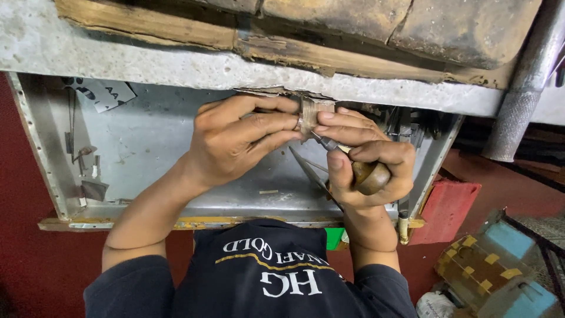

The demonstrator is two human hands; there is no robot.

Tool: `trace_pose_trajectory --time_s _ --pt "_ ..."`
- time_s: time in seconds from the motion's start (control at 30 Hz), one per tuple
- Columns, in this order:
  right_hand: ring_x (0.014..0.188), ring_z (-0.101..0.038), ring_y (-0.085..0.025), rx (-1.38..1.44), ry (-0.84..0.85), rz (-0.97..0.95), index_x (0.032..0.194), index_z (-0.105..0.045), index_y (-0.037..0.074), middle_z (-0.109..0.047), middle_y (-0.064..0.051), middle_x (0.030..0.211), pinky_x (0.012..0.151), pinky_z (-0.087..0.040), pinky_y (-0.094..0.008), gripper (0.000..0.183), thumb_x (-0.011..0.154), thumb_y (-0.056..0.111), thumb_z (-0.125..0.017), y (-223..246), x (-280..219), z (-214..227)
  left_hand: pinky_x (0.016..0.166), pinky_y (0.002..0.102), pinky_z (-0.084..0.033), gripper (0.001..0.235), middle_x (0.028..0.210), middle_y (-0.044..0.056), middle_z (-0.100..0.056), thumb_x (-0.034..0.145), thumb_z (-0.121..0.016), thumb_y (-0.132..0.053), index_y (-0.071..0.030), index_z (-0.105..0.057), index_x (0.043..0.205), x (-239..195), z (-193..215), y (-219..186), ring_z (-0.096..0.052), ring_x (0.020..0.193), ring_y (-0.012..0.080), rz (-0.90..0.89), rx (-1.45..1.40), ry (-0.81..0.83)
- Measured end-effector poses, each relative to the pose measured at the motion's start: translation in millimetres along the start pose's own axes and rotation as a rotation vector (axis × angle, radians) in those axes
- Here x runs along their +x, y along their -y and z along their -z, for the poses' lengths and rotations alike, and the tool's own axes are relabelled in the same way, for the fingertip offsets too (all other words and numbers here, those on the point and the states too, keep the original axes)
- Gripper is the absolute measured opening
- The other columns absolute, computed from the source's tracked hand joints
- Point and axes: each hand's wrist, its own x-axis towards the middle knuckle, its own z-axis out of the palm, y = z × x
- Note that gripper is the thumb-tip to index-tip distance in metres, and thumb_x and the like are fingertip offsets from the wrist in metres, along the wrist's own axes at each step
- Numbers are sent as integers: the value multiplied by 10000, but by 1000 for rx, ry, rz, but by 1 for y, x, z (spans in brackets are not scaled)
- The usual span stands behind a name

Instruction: A jeweler uses a caliper to measure a small metal component and a graver to work on it at a workbench.

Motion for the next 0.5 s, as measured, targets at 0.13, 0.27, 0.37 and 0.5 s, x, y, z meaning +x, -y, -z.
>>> trace_pose_trajectory --time_s 0.13,0.27,0.37,0.5 --pt "803 -788 -499 -68 36 -10 874 -433 -24 -771 -269 846 902 -600 -607 299 1021 107 -658 6 3 -2 775 412 -656 100 1076 152 -763 955 -777 -10 -27 -799 1052 -3 2 2 -798 917 330 -35 48 50" --pt "801 -790 -490 -59 35 -5 875 -438 -19 -774 -265 849 907 -595 -597 288 1016 96 -660 4 3 -4 771 418 -657 106 1036 151 -767 954 -764 4 -21 -800 1050 -2 4 -1 -797 912 339 -54 59 54" --pt "804 -792 -492 -52 48 1 859 -438 -11 -777 -264 860 909 -591 -592 290 1015 89 -661 4 4 -5 780 416 -654 117 1021 146 -770 935 -778 21 -21 -807 1040 -3 4 -2 -797 913 343 -50 73 54" --pt "818 -793 -500 -60 58 -19 845 -455 -24 -778 -264 867 907 -589 -597 283 1015 81 -656 7 7 -6 782 425 -653 109 1020 129 -765 957 -756 12 -26 -807 1046 -2 5 -2 -794 929 340 -59 90 53"
